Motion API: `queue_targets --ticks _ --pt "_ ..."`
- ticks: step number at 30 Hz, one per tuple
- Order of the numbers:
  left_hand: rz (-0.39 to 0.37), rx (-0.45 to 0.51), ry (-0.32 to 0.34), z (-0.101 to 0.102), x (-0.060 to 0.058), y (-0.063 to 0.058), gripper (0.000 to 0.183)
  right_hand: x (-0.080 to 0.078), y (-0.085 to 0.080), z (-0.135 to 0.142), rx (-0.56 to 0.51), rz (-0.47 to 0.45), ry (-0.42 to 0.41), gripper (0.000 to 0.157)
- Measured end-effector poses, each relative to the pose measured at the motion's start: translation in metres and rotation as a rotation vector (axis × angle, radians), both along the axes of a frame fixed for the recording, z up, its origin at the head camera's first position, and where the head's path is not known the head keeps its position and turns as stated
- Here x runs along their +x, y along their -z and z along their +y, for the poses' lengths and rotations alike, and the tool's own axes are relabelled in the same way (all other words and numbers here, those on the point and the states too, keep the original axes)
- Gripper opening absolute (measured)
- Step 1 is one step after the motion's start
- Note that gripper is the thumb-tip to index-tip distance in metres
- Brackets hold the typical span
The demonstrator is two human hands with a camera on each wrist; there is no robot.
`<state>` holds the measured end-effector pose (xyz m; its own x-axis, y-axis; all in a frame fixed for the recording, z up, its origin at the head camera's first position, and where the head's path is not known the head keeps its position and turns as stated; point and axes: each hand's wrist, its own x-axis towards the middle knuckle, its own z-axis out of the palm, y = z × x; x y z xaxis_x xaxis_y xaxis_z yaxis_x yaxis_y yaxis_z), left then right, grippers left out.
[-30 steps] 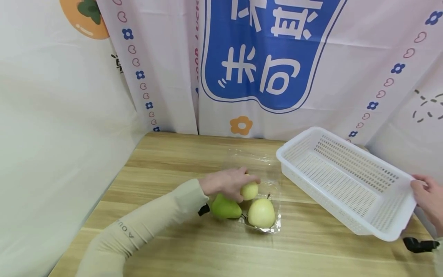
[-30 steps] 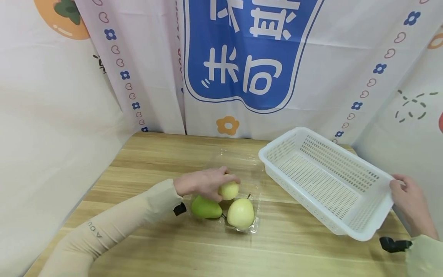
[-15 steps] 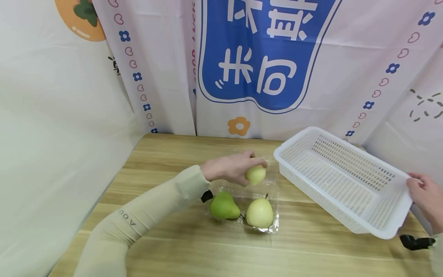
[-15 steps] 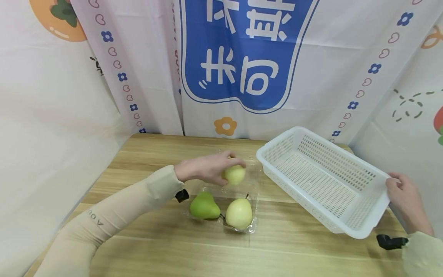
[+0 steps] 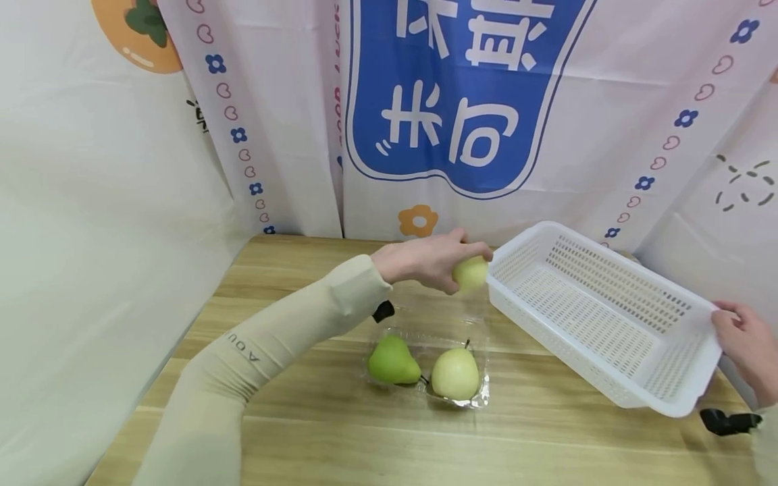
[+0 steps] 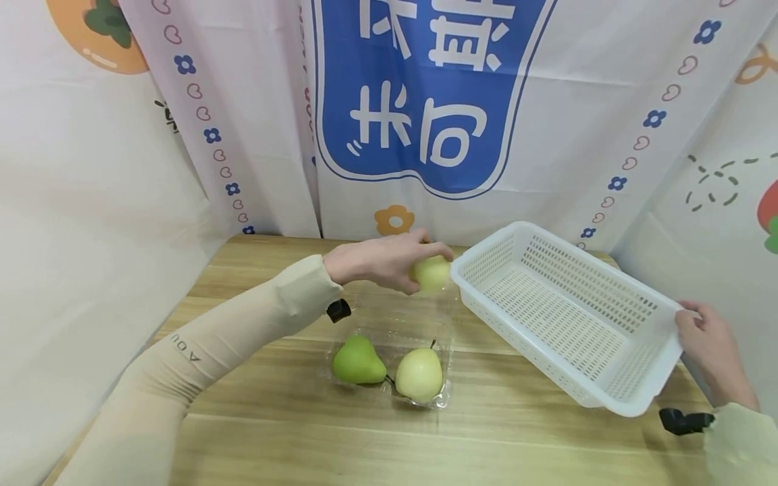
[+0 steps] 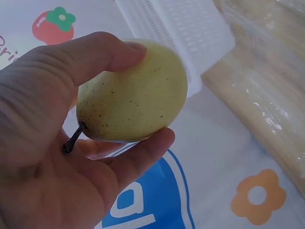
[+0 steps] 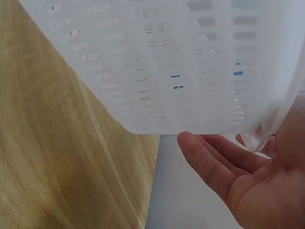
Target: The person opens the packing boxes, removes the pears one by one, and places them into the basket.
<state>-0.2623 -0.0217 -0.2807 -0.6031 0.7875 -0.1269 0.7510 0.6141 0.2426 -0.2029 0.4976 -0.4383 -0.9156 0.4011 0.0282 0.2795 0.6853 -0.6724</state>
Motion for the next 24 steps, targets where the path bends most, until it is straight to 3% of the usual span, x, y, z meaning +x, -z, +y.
queue_targets --ticks 8,15,24 --pt "0.020 0.003 0.054 0.025 -0.008 -0.010 0.068 0.002 -0.002 0.000 0.007 0.001 -0.013 0.061" --pt "0.023 -0.029 0.043 0.049 -0.019 -0.015 0.071 0.002 -0.001 -0.001 -0.001 0.006 0.027 0.059" --pt "-0.028 -0.031 -0.011 0.081 -0.031 -0.005 0.066 0.000 -0.003 -0.003 0.019 -0.001 0.025 0.059"
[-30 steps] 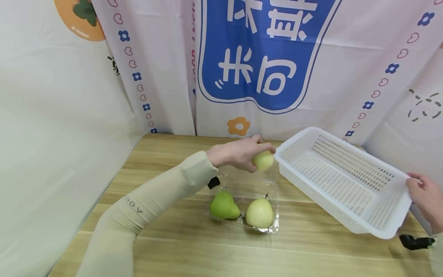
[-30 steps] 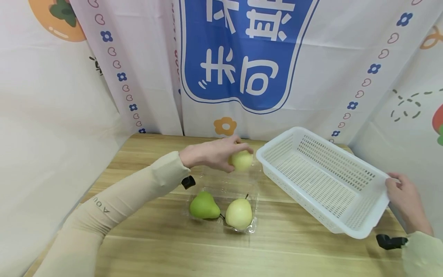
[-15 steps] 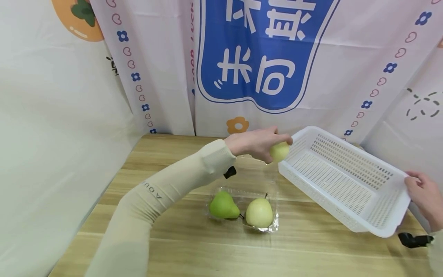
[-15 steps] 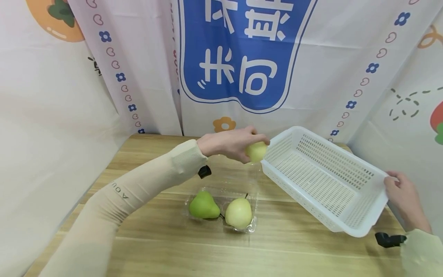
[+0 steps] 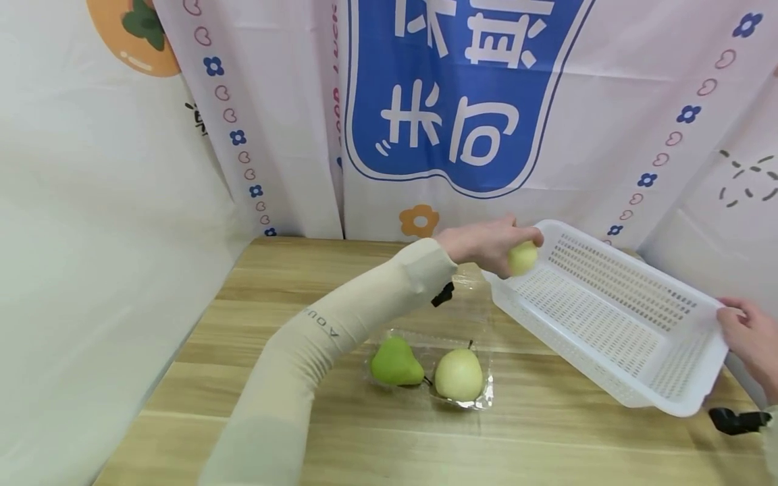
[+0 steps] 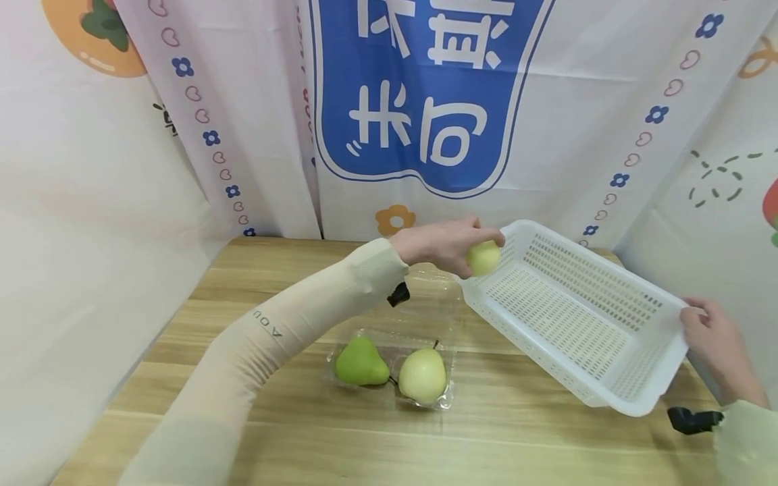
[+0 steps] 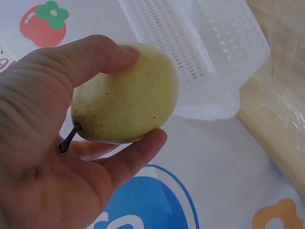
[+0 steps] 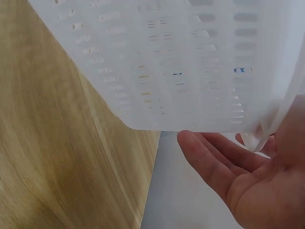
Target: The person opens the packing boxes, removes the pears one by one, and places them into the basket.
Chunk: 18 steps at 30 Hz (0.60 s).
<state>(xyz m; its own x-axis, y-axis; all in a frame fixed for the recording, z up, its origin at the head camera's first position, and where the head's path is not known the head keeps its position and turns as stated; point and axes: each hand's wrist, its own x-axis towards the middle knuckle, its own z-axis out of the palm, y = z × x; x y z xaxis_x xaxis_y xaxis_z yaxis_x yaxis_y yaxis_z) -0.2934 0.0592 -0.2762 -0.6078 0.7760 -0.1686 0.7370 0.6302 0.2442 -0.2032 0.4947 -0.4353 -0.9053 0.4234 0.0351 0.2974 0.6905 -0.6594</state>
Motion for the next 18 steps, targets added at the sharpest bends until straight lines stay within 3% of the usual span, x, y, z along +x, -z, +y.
queue_targets --ticks 11,18 --pt "-0.040 -0.091 -0.063 0.038 -0.014 0.011 0.063 0.001 0.000 0.006 -0.025 0.016 -0.046 0.059" --pt "-0.115 -0.122 -0.030 0.066 -0.020 0.024 0.064 0.000 0.001 0.006 -0.017 0.026 -0.076 0.059"
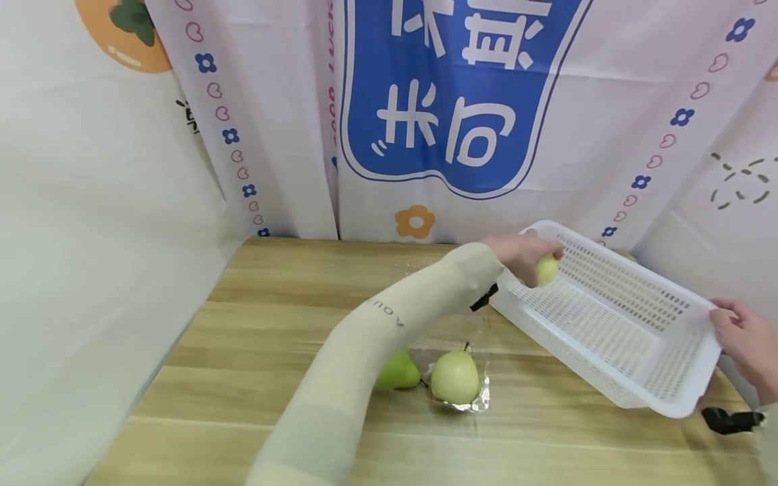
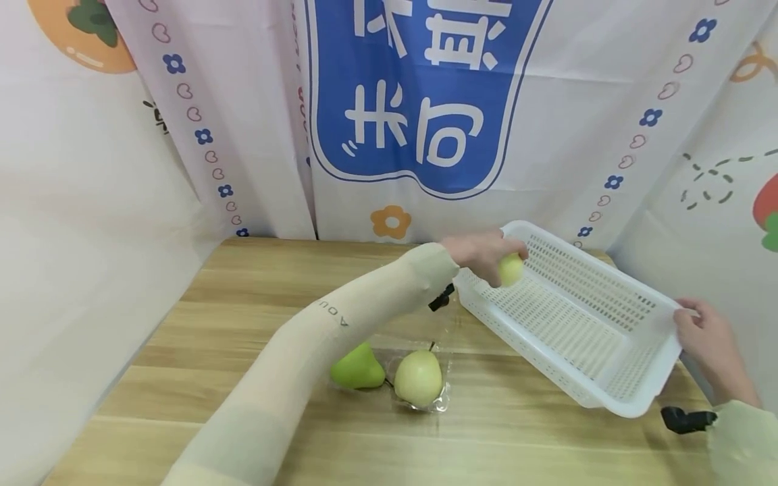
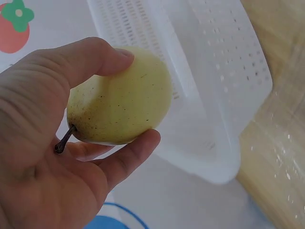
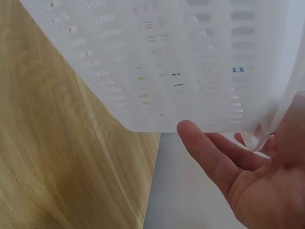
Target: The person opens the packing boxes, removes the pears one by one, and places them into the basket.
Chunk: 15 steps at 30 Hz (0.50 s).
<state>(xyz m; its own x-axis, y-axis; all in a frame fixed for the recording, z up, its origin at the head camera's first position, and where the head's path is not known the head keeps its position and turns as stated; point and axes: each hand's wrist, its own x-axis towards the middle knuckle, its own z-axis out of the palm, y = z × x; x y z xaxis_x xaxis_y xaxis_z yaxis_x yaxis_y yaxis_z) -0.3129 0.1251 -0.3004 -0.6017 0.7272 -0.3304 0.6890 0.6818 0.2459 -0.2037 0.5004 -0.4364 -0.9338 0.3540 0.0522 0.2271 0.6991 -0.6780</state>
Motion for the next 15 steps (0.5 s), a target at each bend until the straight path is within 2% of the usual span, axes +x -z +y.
queue_targets --ticks 5,11,15 --pt "-0.049 -0.040 -0.026 0.015 0.000 0.009 0.067 -0.001 0.002 0.000 -0.013 0.019 0.004 0.059" --pt "-0.016 -0.139 -0.061 0.024 -0.001 0.014 0.071 -0.001 0.002 0.002 -0.017 0.013 0.012 0.060" --pt "-0.012 -0.197 -0.122 0.024 -0.001 0.017 0.073 0.000 0.004 0.002 0.000 0.008 0.016 0.059"
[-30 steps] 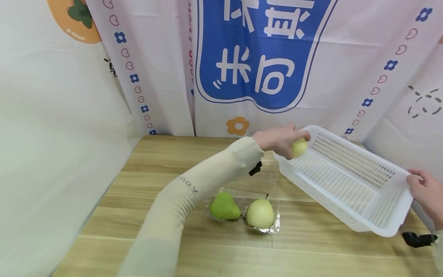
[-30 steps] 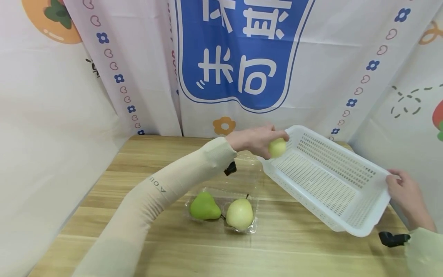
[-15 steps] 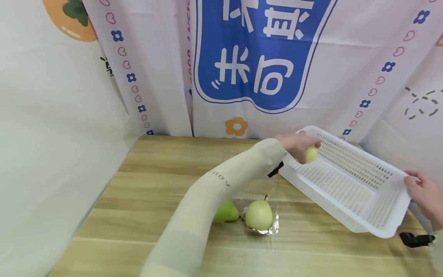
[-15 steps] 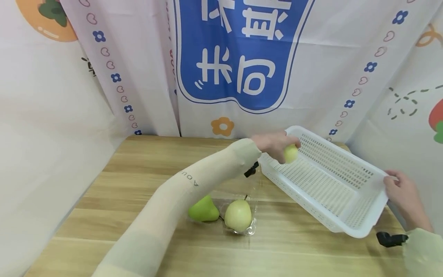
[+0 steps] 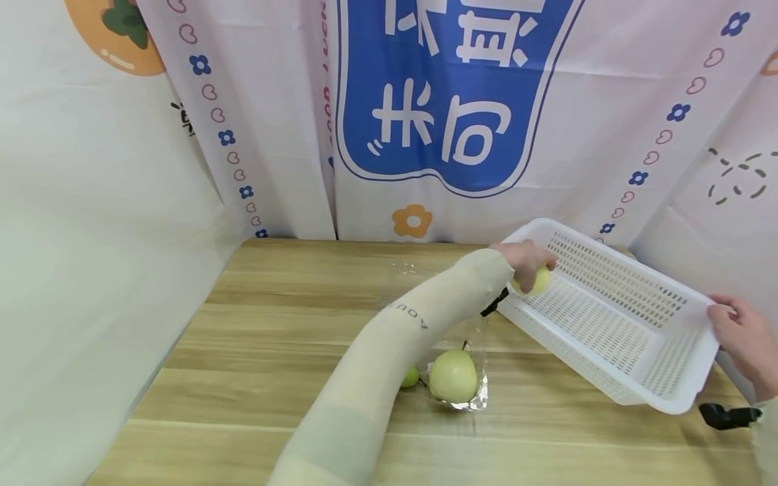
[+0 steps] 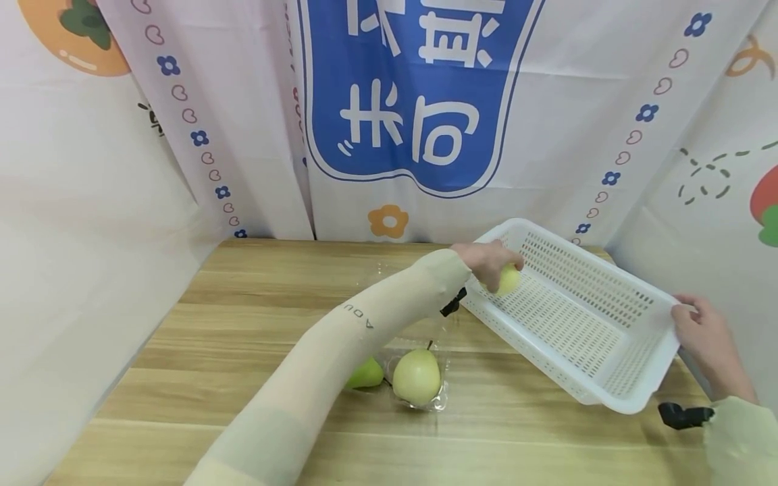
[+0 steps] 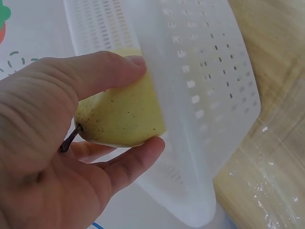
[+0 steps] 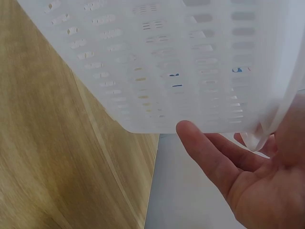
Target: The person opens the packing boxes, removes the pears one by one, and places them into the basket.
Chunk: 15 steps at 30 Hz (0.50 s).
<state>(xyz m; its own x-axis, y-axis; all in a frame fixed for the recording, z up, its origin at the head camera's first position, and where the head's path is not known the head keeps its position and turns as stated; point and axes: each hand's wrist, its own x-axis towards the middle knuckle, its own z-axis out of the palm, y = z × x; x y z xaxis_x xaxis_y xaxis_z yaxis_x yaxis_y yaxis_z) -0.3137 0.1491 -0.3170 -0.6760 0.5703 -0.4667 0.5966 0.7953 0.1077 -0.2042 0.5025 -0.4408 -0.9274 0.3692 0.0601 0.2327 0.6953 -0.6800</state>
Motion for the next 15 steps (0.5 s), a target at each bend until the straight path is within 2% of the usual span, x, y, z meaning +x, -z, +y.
queue_targets --ticks 10,15 --pt "-0.023 -0.081 -0.036 -0.004 0.000 0.009 0.074 -0.004 0.003 -0.006 -0.012 0.001 -0.028 0.059" --pt "-0.004 -0.124 -0.060 0.002 0.005 0.013 0.071 -0.002 0.001 -0.005 -0.031 0.004 0.031 0.059"
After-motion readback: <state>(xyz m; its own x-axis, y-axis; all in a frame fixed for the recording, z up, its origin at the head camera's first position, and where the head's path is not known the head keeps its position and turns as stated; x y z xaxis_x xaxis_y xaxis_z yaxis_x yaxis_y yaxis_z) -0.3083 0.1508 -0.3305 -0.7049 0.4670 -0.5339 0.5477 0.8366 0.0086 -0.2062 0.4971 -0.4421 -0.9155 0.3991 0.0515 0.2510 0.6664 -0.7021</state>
